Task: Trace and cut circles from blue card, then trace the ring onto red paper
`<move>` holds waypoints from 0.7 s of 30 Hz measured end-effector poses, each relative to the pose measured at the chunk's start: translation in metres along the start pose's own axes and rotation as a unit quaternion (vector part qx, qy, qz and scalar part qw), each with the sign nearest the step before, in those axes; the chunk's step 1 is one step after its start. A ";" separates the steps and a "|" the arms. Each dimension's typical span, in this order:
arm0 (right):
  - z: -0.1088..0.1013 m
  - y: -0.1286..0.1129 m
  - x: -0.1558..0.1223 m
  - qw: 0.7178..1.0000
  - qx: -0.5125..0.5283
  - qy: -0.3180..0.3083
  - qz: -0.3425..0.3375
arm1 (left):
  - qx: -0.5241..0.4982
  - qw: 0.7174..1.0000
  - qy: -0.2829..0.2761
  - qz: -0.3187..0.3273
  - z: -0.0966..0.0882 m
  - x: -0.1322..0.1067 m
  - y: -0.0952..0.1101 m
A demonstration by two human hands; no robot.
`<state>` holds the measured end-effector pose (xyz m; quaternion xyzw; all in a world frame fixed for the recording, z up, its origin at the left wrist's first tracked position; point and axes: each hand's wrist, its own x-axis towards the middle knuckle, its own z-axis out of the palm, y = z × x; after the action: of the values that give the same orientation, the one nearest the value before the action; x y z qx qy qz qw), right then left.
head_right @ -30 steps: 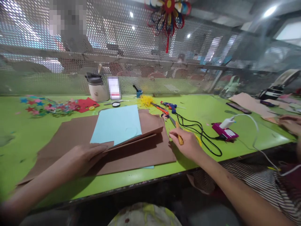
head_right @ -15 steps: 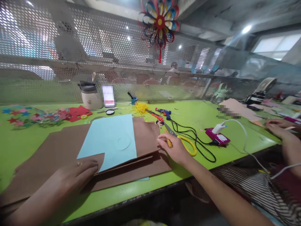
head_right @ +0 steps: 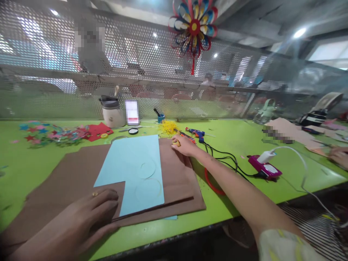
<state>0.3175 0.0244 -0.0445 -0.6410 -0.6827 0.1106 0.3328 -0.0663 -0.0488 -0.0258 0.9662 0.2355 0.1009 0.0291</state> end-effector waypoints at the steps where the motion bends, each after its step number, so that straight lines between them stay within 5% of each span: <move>1: 0.002 0.000 0.002 1.000 -0.005 -0.007 -0.001 | -0.005 1.000 -0.028 -0.009 -0.003 0.000 0.000; 8: -0.005 0.005 0.001 1.000 0.003 0.006 0.006 | -0.068 0.994 -0.071 -0.052 -0.001 0.006 -0.005; 21: -0.007 0.014 -0.007 0.987 0.070 0.145 0.027 | -0.156 0.987 0.013 -0.044 0.010 -0.001 0.005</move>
<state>0.3331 0.0181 -0.0491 -0.6439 -0.6000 0.0731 0.4691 -0.0625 -0.0539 -0.0352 0.9372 0.2592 0.1476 0.1806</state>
